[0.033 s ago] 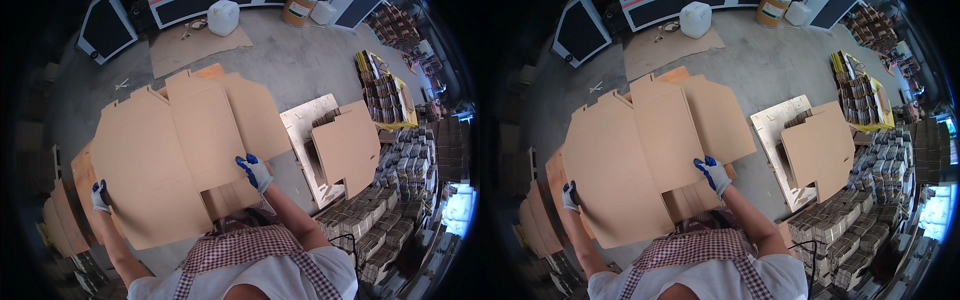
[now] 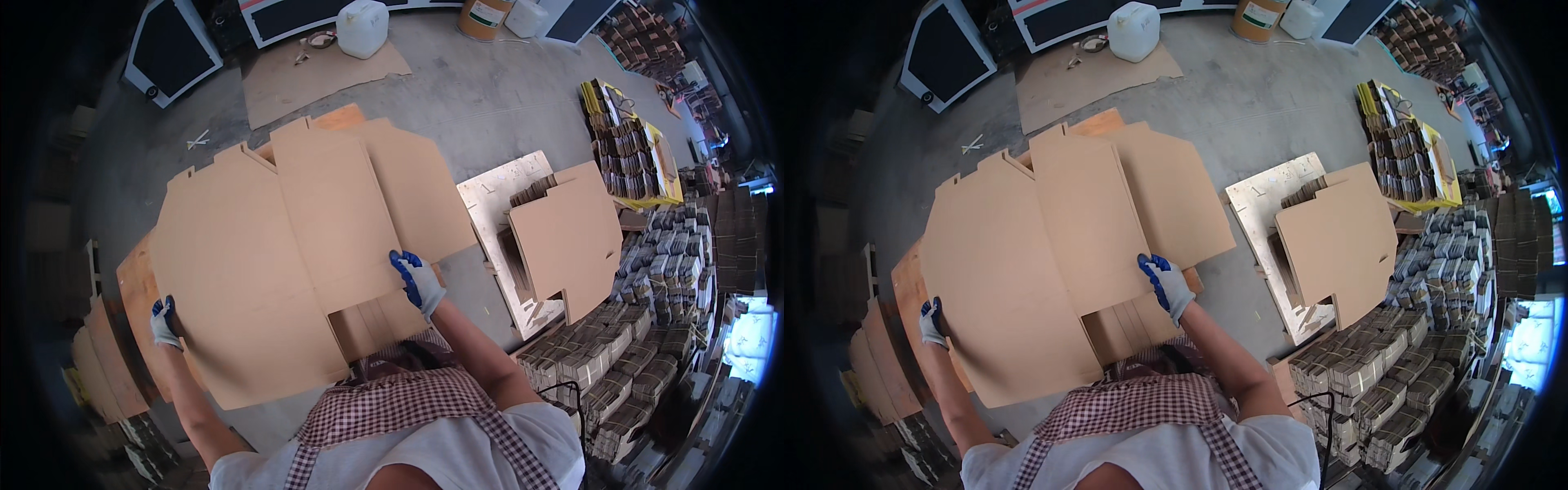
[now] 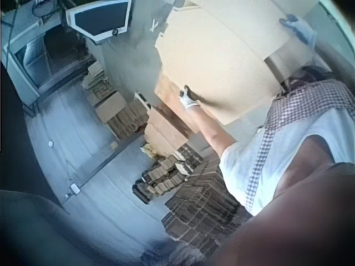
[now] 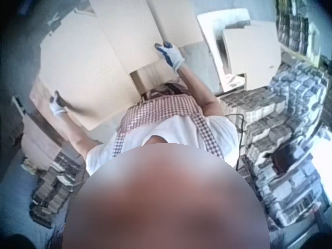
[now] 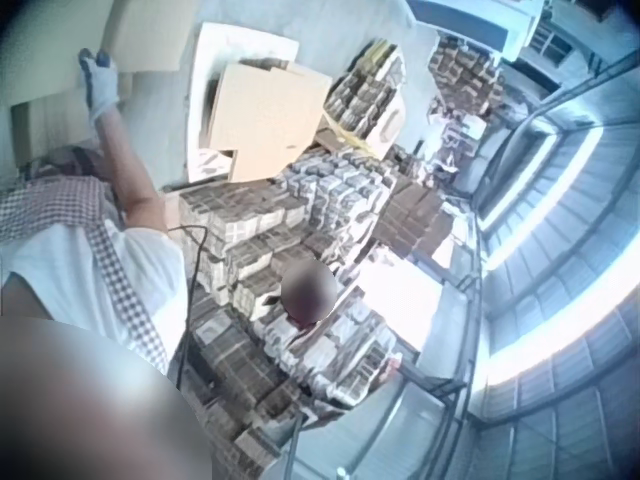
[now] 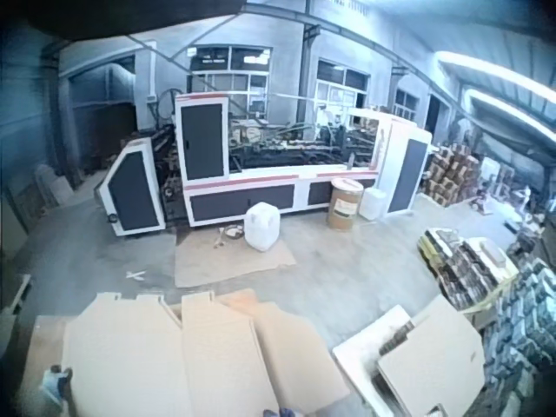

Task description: The person places a large flat cardboard sheet on a wooden workbench, then uses a putty knife to scoop white paste from a container and spread it evenly across the cardboard surface. The person repeats the spreading motion multiple times to cover a larger area.

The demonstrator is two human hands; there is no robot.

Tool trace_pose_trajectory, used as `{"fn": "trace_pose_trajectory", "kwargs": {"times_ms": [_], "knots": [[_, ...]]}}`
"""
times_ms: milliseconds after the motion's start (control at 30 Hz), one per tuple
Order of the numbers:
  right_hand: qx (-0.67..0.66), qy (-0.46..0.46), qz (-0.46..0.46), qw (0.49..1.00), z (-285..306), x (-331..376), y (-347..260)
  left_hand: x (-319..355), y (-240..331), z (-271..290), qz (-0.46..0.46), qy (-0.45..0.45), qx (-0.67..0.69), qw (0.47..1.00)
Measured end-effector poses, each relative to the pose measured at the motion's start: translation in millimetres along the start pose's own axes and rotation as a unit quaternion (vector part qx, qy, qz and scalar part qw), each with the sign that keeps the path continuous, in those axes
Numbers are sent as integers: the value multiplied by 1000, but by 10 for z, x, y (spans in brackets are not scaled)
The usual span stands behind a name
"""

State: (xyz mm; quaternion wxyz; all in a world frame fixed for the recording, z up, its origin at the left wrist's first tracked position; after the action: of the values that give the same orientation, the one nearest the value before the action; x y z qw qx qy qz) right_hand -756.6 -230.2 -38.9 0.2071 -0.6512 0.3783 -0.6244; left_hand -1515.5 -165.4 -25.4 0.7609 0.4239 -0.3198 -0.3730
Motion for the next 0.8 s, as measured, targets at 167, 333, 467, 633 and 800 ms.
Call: {"fn": "trace_pose_trajectory", "kwargs": {"times_ms": [167,333,467,633,800], "knots": [[-111,37,-19,993,3,-105,2,-175,-61,125,3,-38,45,998],[-147,35,-44,988,178,-383,355,6,118,-412,0,-88,87,992],[54,112,82,989,202,-469,243,109,220,-462,-17,-122,140,982],[249,148,143,946,86,-212,-289,90,128,-356,-20,-128,115,985],[290,167,156,929,117,-303,-195,113,-32,-368,2,-125,144,982]]}}
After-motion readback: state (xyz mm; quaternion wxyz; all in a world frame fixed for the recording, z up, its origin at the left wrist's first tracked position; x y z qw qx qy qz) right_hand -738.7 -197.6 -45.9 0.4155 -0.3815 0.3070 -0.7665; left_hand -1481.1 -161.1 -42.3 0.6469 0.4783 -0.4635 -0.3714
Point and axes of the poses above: each hand's wrist, its own x-axis away from the middle knuckle, its own z-axis out of the back of the hand, y = z × x, the point moved 9 cm from there along -x, towards the middle knuckle, and after that the axes turned 5 degrees about -z, right-handed, at the moved point
